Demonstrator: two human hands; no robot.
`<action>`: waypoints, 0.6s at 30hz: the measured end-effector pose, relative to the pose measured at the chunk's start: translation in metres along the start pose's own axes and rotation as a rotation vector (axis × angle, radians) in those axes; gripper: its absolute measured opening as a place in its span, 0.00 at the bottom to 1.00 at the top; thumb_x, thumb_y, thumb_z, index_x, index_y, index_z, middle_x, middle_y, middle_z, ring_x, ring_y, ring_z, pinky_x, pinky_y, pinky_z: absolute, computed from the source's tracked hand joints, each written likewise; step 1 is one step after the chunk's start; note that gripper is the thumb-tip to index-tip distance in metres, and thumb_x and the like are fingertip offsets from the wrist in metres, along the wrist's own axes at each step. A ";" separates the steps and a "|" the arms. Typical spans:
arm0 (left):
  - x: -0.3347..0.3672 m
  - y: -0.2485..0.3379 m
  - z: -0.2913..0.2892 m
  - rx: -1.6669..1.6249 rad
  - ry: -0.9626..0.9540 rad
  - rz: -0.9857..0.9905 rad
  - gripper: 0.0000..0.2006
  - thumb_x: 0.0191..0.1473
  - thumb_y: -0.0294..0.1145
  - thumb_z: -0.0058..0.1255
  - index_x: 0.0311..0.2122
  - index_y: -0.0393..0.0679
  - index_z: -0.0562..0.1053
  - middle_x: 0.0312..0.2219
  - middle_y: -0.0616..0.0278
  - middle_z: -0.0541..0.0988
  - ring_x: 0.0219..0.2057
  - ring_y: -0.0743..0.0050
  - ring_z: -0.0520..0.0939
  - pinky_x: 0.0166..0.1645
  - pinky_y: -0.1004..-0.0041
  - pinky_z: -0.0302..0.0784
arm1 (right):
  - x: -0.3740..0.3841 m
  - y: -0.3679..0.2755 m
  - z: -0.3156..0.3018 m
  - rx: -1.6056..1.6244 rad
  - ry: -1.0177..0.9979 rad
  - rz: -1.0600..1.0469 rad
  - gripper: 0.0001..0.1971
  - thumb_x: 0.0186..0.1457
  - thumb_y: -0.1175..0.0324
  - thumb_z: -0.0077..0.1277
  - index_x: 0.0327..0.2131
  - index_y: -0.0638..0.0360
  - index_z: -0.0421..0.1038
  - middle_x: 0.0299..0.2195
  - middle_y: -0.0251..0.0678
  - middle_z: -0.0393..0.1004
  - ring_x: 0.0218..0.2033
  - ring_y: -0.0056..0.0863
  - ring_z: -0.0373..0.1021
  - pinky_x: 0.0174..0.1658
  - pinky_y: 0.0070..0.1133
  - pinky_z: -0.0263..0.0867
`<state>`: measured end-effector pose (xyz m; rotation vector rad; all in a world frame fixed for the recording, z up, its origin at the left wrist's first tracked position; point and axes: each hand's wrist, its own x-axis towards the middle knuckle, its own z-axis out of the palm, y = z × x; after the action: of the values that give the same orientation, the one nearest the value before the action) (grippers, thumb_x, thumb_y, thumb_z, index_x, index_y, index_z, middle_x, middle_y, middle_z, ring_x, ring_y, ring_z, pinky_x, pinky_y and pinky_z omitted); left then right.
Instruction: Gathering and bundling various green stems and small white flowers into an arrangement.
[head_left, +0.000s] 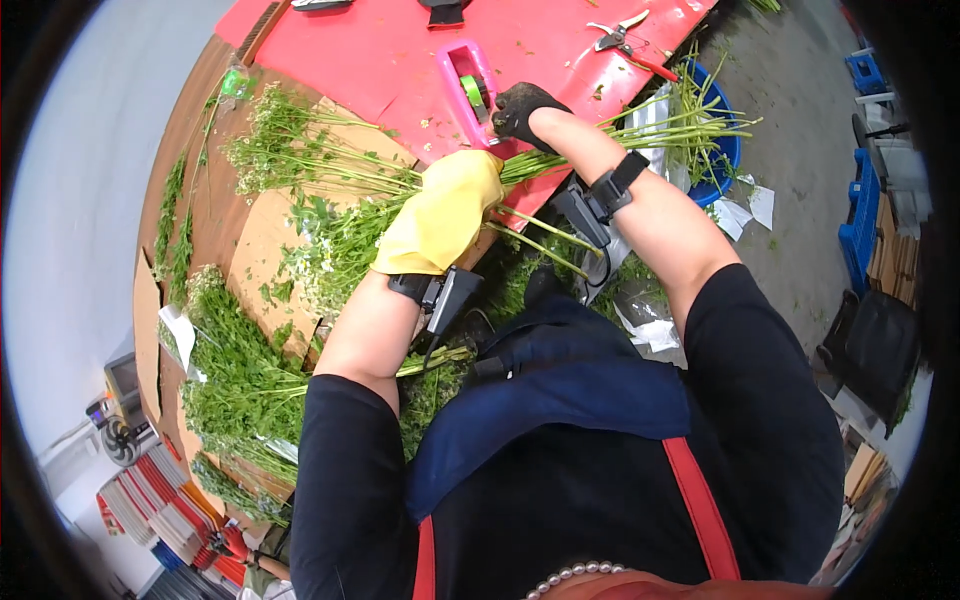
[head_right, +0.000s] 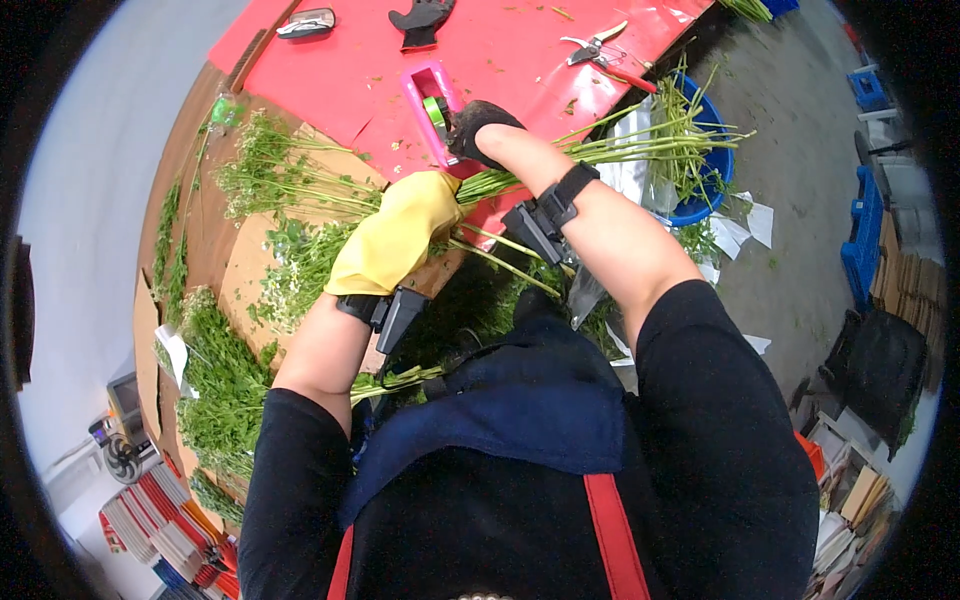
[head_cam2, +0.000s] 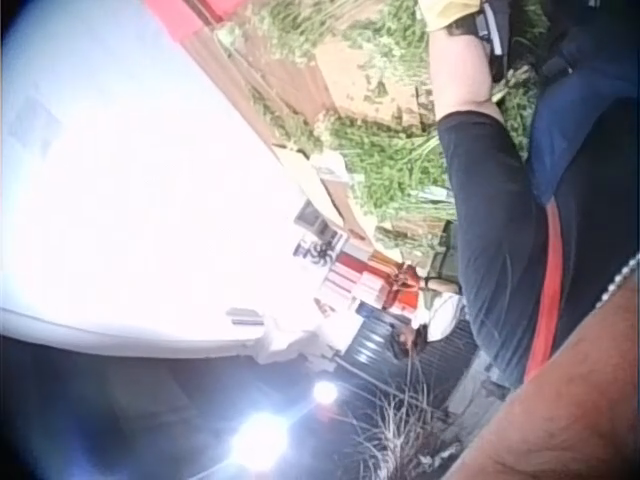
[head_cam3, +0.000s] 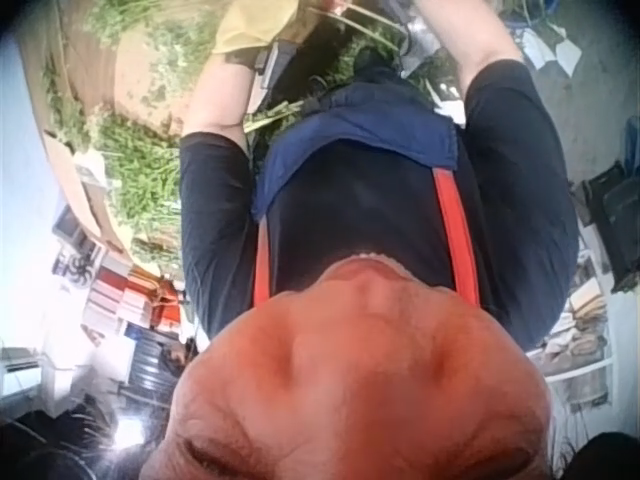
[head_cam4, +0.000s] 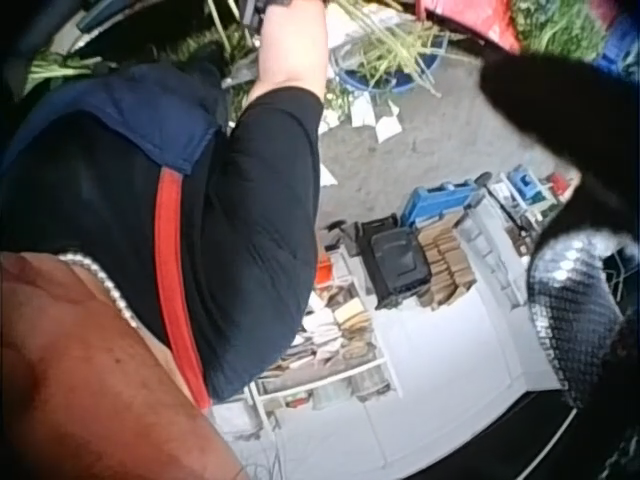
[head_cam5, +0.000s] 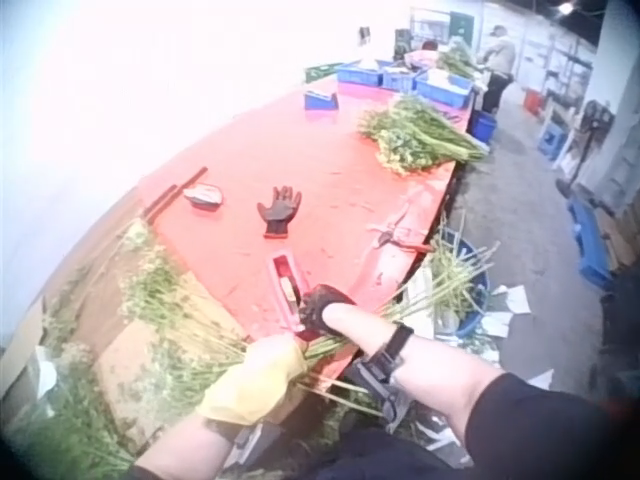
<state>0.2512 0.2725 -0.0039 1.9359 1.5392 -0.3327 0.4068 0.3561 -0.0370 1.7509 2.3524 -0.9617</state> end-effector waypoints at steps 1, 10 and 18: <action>0.000 -0.002 -0.003 -0.006 -0.007 -0.011 0.12 0.53 0.37 0.58 0.42 0.47 0.82 0.28 0.49 0.83 0.33 0.50 0.86 0.39 0.57 0.79 | -0.006 -0.004 0.002 0.119 0.088 -0.061 0.19 0.50 0.49 0.57 0.35 0.54 0.81 0.35 0.49 0.81 0.35 0.46 0.79 0.41 0.39 0.74; -0.044 -0.003 -0.061 -0.625 -0.322 0.123 0.15 0.53 0.46 0.64 0.38 0.44 0.82 0.21 0.67 0.81 0.20 0.79 0.77 0.27 0.74 0.71 | -0.124 0.012 0.073 0.811 0.220 0.025 0.16 0.56 0.56 0.57 0.42 0.56 0.80 0.32 0.44 0.81 0.39 0.41 0.78 0.45 0.33 0.72; -0.063 0.027 -0.051 -0.555 -0.174 0.034 0.19 0.56 0.51 0.63 0.36 0.44 0.82 0.21 0.64 0.82 0.19 0.75 0.79 0.26 0.70 0.74 | -0.079 0.040 0.073 0.838 0.532 -0.504 0.26 0.55 0.76 0.59 0.58 0.57 0.67 0.45 0.34 0.72 0.45 0.23 0.71 0.51 0.20 0.69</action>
<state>0.2489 0.2522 0.0789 1.4555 1.3099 -0.0446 0.4473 0.2588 -0.0825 1.8136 3.1037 -2.0091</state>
